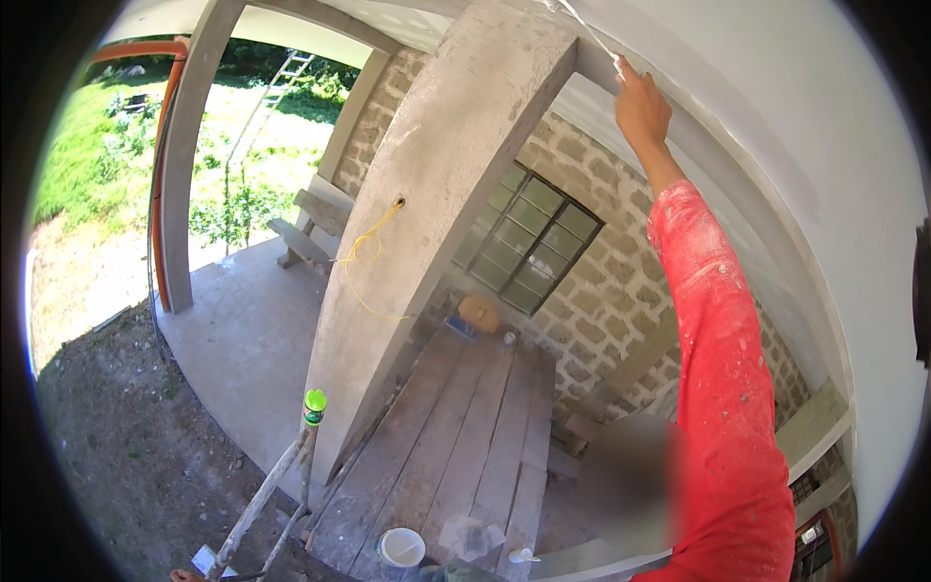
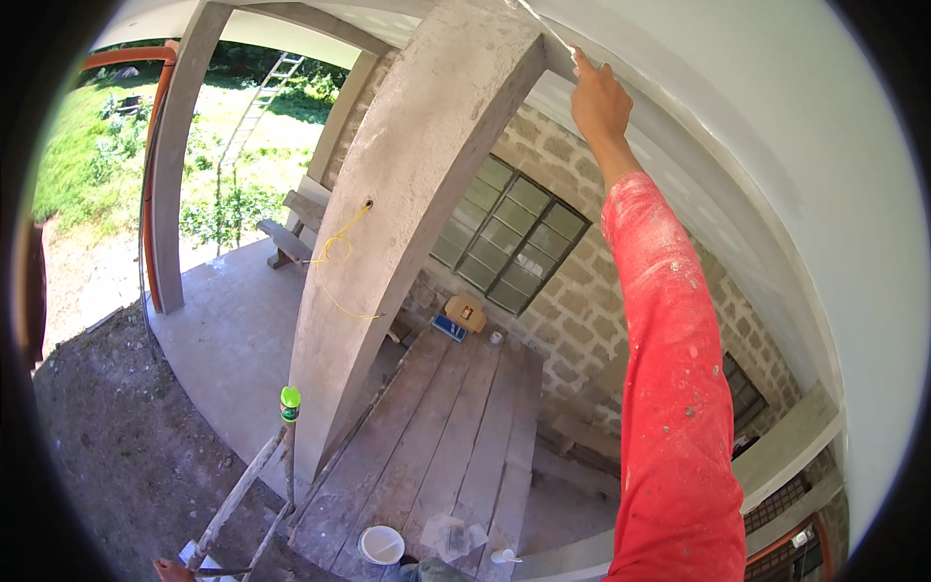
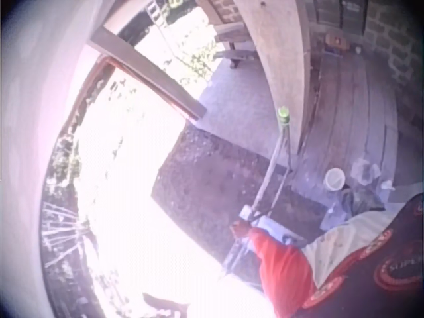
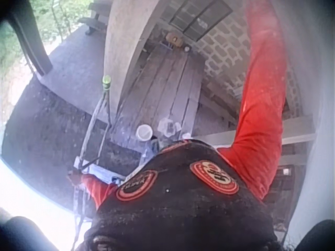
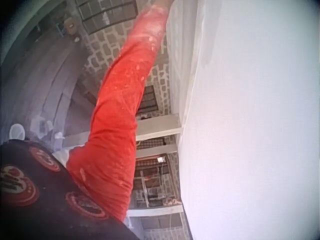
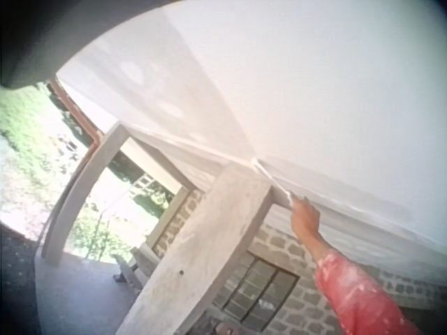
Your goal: The person paints a white ceiling using a paint roller on an extension pole. They repeatedly dip the roller into a paint bucket and apply paint in long strokes across the ceiling surface.
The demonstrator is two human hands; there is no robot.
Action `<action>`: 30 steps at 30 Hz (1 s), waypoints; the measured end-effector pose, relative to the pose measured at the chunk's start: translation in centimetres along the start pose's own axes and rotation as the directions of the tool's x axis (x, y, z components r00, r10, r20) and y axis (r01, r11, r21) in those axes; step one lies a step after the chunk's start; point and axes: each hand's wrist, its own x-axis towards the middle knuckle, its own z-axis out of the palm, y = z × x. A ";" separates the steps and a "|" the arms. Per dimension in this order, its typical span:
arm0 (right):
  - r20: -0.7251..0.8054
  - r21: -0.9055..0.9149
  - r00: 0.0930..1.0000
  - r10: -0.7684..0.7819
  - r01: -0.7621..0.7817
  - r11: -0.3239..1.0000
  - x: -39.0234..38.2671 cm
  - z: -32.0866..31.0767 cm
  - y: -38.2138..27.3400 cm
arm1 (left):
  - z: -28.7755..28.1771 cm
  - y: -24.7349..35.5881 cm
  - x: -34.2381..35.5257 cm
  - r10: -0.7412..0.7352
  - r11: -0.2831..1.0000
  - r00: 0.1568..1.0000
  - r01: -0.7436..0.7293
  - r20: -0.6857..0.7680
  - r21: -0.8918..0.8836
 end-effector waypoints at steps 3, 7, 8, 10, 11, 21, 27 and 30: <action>-0.026 -0.003 0.999 0.029 -0.029 1.000 -1.9 -1.1 2.9 | -0.2 0.4 0.0 0.055 0.998 0.998 -0.055 0.021 -0.014; -0.041 -0.036 0.994 0.099 -0.100 0.994 -5.1 -3.3 7.1 | 0.6 -0.9 0.1 0.133 0.991 0.991 -0.132 0.035 -0.004; -0.039 -0.039 0.992 0.120 -0.122 0.992 -5.8 -3.4 8.1 | 1.1 -1.8 0.3 0.134 0.991 0.990 -0.134 0.039 -0.001; -0.083 -0.018 0.991 0.107 -0.109 0.994 -7.5 -3.5 10.7 | 2.2 -3.2 1.7 0.514 0.858 0.852 -0.509 -0.102 0.068; -0.107 -0.010 0.989 0.102 -0.104 0.995 -8.4 -3.5 12.1 | 2.7 -3.8 3.0 0.801 0.596 0.564 -0.782 -0.202 0.182; -0.222 -0.123 0.968 0.116 -0.146 0.982 -16.1 -7.6 24.0 | 1.7 0.3 2.8 0.099 0.979 0.976 -0.130 0.192 0.157; -0.233 -0.144 0.956 0.180 -0.217 0.966 -20.5 -11.1 30.5 | 1.8 5.1 4.8 0.200 0.966 0.967 -0.221 0.158 0.130; -0.202 -0.138 0.943 0.264 -0.294 0.946 -22.2 -12.9 32.1 | 1.2 7.5 6.4 0.242 0.959 0.962 -0.256 0.128 0.117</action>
